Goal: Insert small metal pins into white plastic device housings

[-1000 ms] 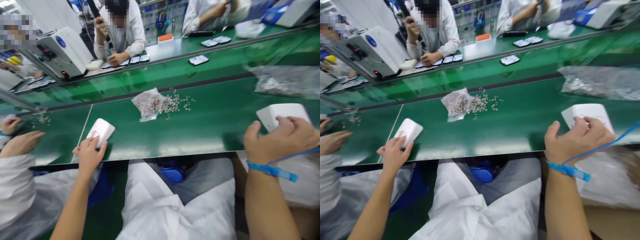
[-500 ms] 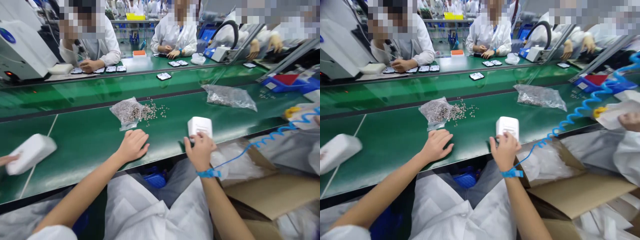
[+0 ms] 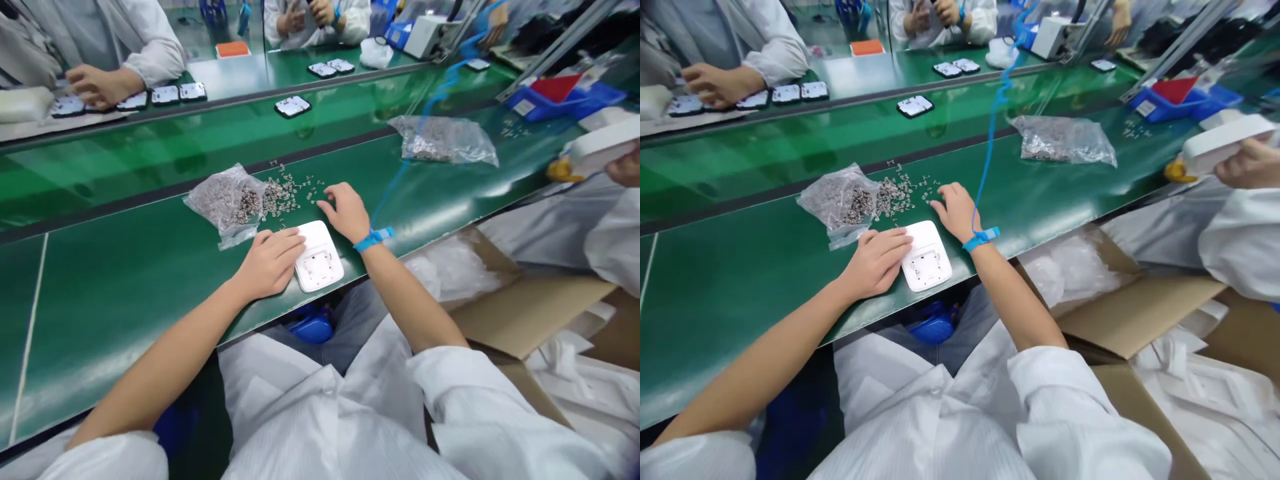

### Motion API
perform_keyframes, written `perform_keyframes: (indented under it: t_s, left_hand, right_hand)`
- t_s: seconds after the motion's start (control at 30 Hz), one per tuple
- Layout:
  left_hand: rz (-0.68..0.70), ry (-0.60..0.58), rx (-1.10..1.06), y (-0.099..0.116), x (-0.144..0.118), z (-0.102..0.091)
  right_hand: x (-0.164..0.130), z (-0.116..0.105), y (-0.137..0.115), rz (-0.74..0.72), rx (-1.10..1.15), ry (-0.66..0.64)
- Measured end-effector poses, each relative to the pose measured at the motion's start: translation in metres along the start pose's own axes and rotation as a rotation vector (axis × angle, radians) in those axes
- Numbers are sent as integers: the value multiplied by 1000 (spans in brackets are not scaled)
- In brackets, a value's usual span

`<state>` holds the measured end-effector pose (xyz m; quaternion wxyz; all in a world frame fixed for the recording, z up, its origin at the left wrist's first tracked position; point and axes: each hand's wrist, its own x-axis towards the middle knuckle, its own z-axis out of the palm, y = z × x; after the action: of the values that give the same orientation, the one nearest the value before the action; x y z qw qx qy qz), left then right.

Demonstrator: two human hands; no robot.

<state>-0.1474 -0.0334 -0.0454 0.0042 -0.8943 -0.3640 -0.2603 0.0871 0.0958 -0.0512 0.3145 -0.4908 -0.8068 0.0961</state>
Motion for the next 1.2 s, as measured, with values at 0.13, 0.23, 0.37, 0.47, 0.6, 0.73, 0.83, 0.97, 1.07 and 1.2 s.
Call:
perform_keyframes:
  t_s: [0.13, 0.23, 0.37, 0.47, 0.6, 0.73, 0.83, 0.97, 1.07, 1.2]
  left_hand:
    - [82, 1, 79, 3, 3, 0]
    - [151, 52, 163, 6, 4, 0]
    - [40, 84, 325, 18, 1, 2]
    - [-41, 90, 409, 30, -2, 7]
    - [15, 72, 331, 39, -4, 12]
    - [98, 58, 271, 39, -1, 8]
    - [112, 82, 269, 42, 3, 4]
    - [61, 42, 210, 51, 2, 9]
    - [21, 22, 253, 61, -4, 16]
    - [108, 11, 382, 77, -8, 24]
  right_hand:
    - [8, 19, 14, -64, -15, -99]
    - [5, 18, 13, -98, -3, -96]
    - [5, 17, 7, -71, 19, -80]
    - [7, 21, -2, -78, 18, -90]
    - [11, 26, -10, -66, -39, -168]
    - [8, 18, -12, -48, 59, -91]
    - [-12, 3, -16, -7, 269, 40]
    - [-55, -19, -34, 118, 442, 116]
    - [-77, -32, -49, 84, 404, 117]
    - [-85, -41, -60, 29, 312, 58]
